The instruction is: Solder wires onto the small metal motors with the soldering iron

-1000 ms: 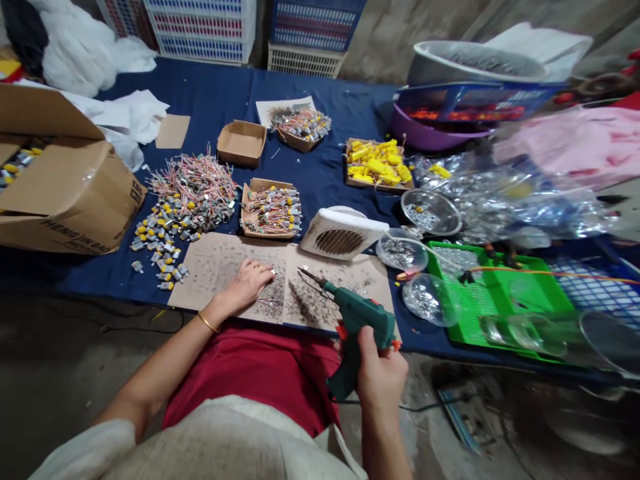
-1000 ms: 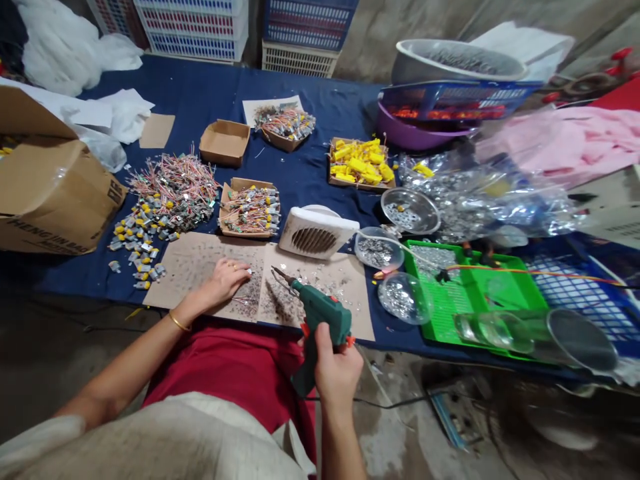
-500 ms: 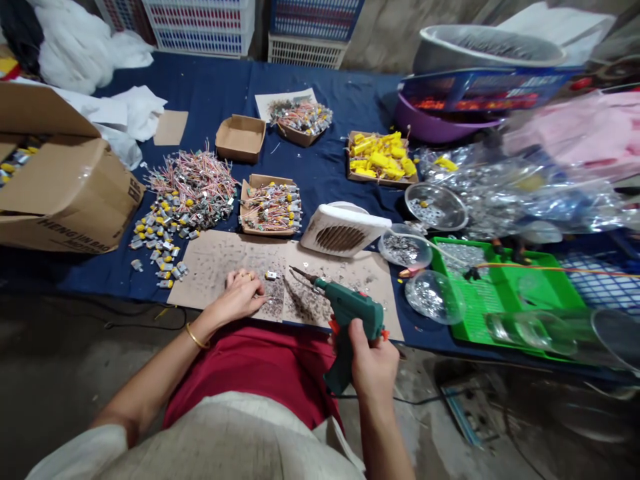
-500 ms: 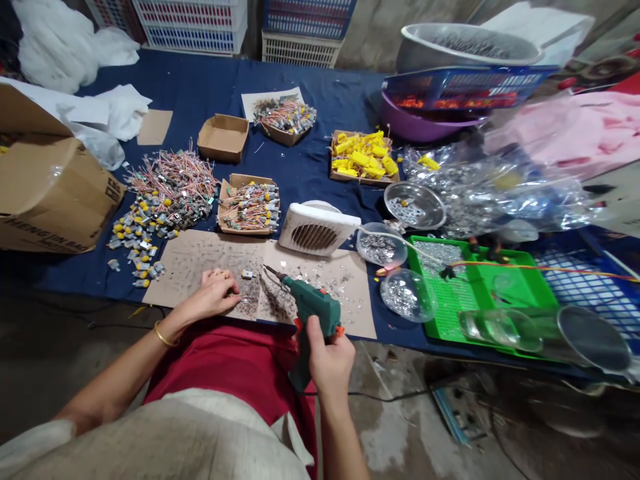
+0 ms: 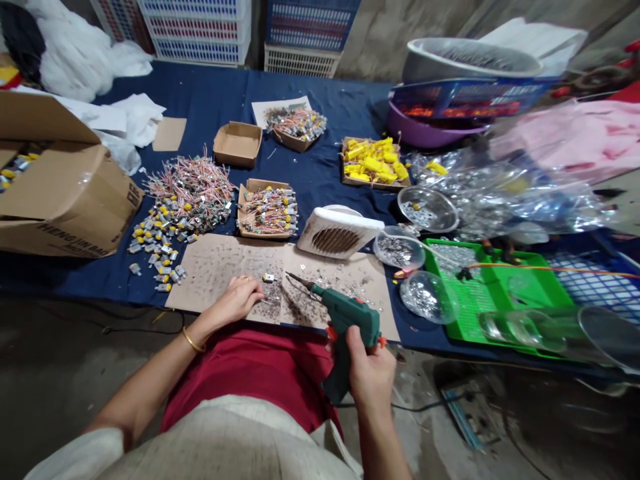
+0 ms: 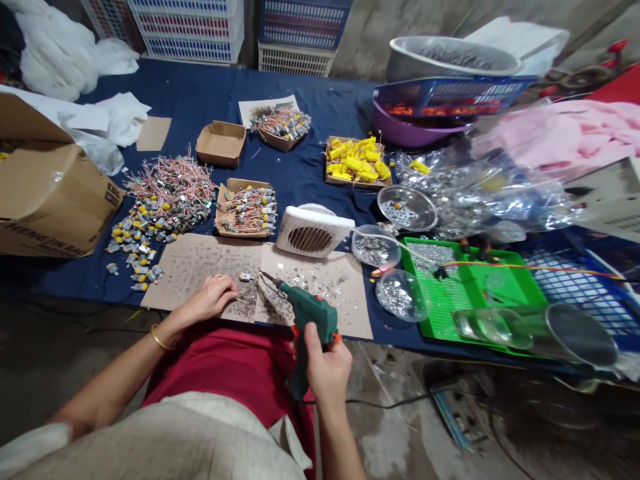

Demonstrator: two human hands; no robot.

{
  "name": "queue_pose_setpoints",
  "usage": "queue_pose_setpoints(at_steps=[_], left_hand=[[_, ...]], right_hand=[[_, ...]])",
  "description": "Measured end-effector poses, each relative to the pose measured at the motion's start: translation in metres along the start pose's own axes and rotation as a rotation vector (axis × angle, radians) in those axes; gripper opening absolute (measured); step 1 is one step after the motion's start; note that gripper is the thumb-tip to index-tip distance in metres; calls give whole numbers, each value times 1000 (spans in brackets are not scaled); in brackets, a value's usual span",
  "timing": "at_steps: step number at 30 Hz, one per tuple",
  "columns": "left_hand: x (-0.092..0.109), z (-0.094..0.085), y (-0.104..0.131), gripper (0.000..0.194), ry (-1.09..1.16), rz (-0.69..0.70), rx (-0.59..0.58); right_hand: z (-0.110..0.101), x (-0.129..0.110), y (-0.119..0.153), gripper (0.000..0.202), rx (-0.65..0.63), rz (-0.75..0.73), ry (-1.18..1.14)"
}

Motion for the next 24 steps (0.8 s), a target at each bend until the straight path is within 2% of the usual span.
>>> queue_pose_setpoints(at_steps=[3, 5, 9, 13, 17, 21, 24], left_hand=[[-2, 0, 0, 17, 45, -35, 17], [0, 0, 1, 19, 25, -8, 12], [7, 1, 6, 30, -63, 66, -82], [9, 2, 7, 16, -95, 58, -165], [8, 4, 4, 9, -99, 46, -138], [2, 0, 0, 18, 108, 12, -56], [-8, -3, -4, 24, 342, -91, -57]], right_hand=[[5, 1, 4, 57, -49, 83, -82], [7, 2, 7, 59, -65, 118, -128], [6, 0, 10, 61, -64, 126, -118], [5, -6, 10, 62, -59, 98, -87], [3, -3, 11, 62, -61, 101, -102], [3, 5, 13, 59, -64, 166, -189], [9, 3, 9, 57, -89, 167, -249]])
Point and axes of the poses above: each hand's wrist, its own y-axis away from the middle knuckle, its own z-axis out of the palm, x = y × z, the point moved 6 cm from there along -y, towards the middle knuckle, and after that the axes turned 3 degrees about -z, right-handed, at the moved point
